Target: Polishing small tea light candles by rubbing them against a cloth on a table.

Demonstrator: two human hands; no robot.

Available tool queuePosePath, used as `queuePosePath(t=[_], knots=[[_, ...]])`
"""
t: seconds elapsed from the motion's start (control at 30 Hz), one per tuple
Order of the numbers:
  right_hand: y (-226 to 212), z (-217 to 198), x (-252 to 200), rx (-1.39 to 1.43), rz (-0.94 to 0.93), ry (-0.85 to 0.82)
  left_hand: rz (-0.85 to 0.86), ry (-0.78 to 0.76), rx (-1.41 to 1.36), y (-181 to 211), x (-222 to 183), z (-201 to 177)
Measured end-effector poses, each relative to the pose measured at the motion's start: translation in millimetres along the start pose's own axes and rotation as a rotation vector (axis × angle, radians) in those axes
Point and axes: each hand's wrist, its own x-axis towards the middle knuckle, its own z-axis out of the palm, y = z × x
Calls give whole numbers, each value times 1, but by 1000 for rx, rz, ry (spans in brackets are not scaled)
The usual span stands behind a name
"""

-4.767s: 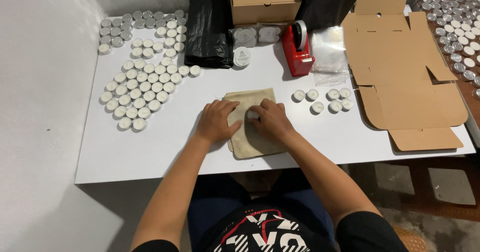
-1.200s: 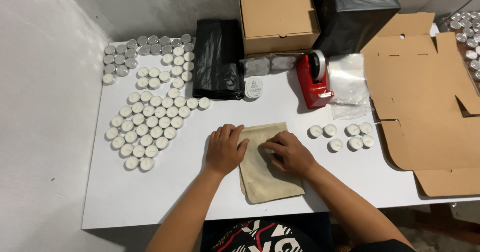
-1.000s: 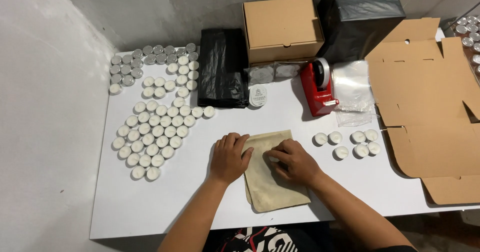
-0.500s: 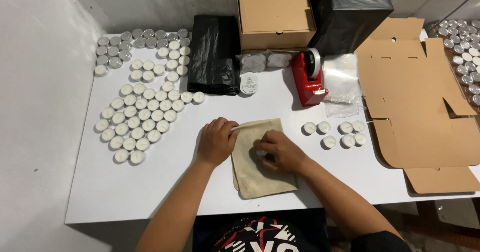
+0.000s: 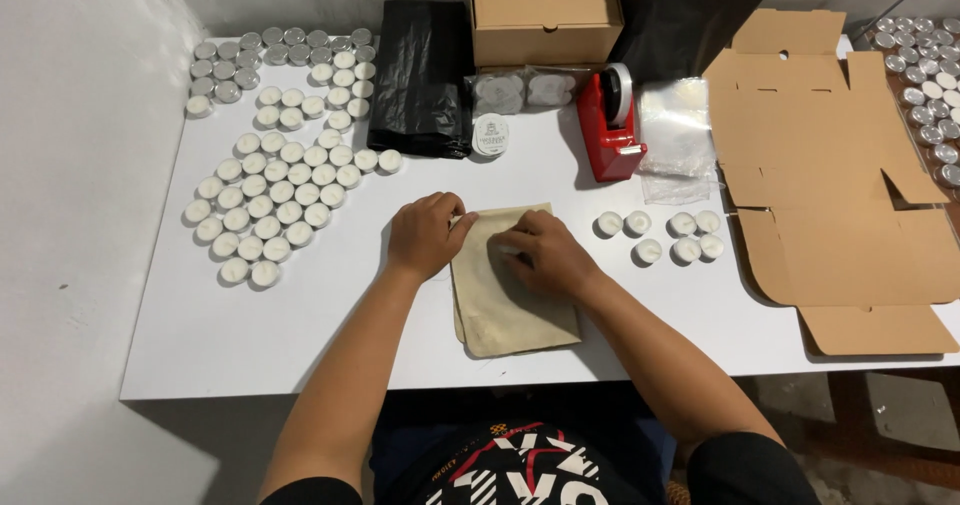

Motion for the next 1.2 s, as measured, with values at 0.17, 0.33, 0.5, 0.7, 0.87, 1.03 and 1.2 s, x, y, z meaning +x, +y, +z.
queuePosePath(t=[0.17, 0.33, 0.5, 0.7, 0.87, 1.03, 1.2], knots=[[-27, 8, -11, 62, -131, -56, -6, -1, 2, -5, -2, 8], [-11, 0, -13, 147, -134, -81, -13, -17, 12, -7, -4, 7], [-15, 6, 3, 83, -76, -82, -22, -5, 39, -5, -6, 7], [-34, -5, -17, 206, -134, -173, -13, -13, 39, -4, -7, 6], [-4, 0, 4, 41, -20, -116, -23, -1, 49, -8, -6, 13], [-40, 5, -5, 201, -152, -140, -6, 3, 48, -9, -6, 13], [-24, 5, -15, 337, -34, -67, 1, 9, 36, -11, -4, 15]])
